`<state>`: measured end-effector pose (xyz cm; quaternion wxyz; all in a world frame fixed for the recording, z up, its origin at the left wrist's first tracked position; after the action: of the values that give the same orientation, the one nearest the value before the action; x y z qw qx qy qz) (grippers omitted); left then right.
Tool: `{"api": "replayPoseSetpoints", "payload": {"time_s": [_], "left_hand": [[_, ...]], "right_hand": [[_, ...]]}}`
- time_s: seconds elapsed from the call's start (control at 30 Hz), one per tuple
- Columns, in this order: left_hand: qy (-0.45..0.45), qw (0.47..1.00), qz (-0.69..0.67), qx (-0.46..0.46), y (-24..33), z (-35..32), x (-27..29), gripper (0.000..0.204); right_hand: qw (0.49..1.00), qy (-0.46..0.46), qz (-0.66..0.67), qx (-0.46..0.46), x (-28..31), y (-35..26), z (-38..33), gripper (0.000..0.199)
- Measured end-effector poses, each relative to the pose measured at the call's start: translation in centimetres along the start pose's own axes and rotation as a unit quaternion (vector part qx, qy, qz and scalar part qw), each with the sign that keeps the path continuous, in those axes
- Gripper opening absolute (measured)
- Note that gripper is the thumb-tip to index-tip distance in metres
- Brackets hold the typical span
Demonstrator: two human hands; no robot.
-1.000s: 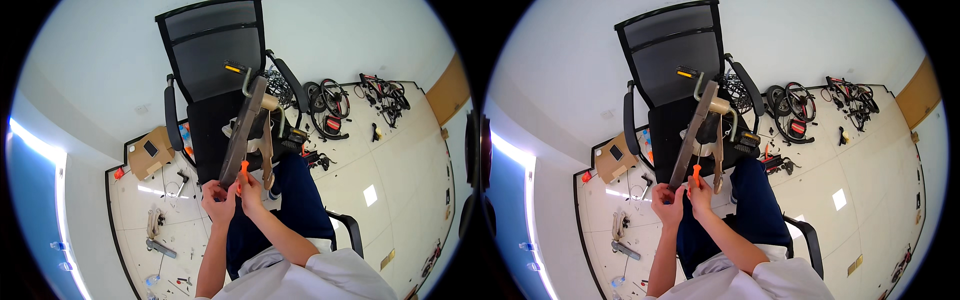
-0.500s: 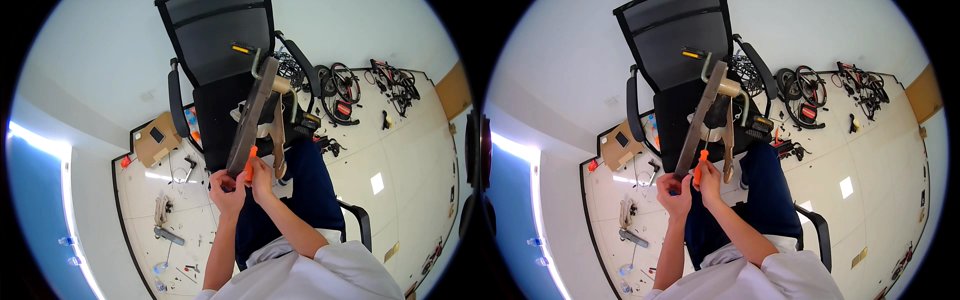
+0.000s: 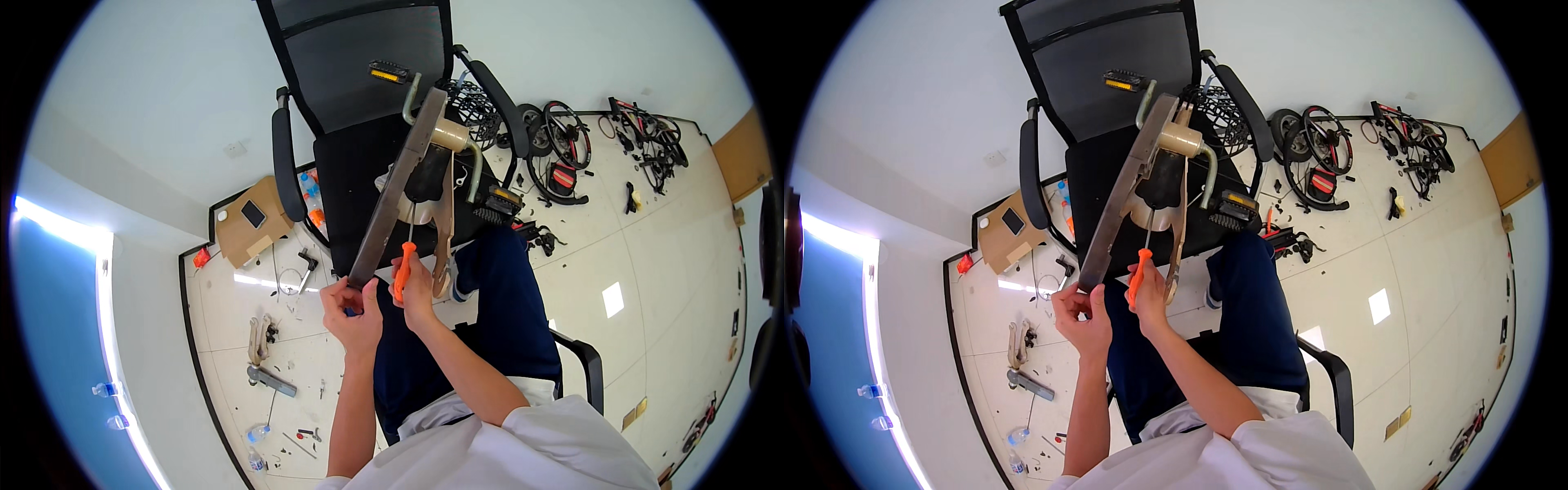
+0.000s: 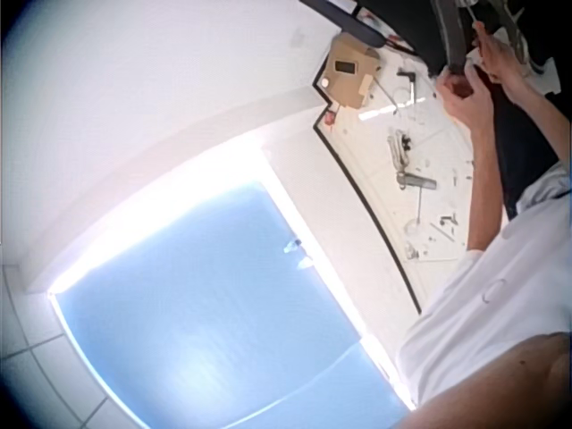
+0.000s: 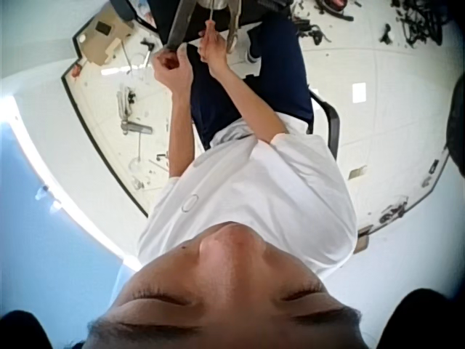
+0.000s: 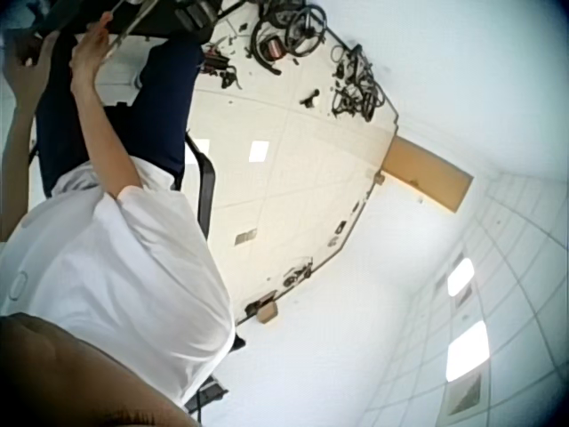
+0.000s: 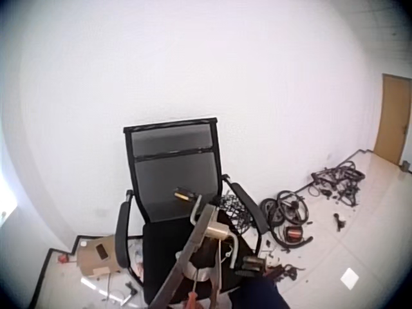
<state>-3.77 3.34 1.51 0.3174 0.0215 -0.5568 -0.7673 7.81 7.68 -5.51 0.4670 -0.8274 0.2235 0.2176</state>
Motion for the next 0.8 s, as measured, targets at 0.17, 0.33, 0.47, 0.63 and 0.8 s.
{"api": "replayPoseSetpoints", "payload": {"time_s": [0.17,0.33,0.47,0.63,0.8], "left_hand": [[0.001,1.0,0.012,0.025,-0.4,0.1,0.4,0.034],[0.012,0.999,0.017,0.035,-0.5,0.3,1.0,0.033],[0.021,0.999,0.018,0.04,-1.0,0.6,1.3,0.032],[0.023,0.998,0.017,0.048,-1.2,0.6,1.5,0.028],[0.027,0.998,0.024,0.059,-1.2,0.6,1.7,0.026]], "right_hand": [[0.997,-0.049,0.038,0.044,0.6,1.2,1.7,0.033],[0.984,-0.105,0.146,0.006,0.6,1.8,2.0,0.02],[0.96,-0.145,0.23,-0.062,0.6,2.3,2.9,0.022],[0.931,-0.222,0.279,-0.076,-0.1,2.1,3.4,0.028],[0.894,-0.281,0.343,-0.066,-0.3,1.4,3.0,0.035]]}}
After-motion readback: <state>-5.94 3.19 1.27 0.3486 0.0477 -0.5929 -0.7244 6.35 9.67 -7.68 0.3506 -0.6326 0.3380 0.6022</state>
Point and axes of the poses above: each hand's wrist, its own z-axis towards the middle knuckle, its own x-axis out of the back of the hand, y = z × x, the point moved 4 cm from there along z, towards the middle knuckle, and after that the axes turned 10 degrees about -y, right-handed, at the moved point
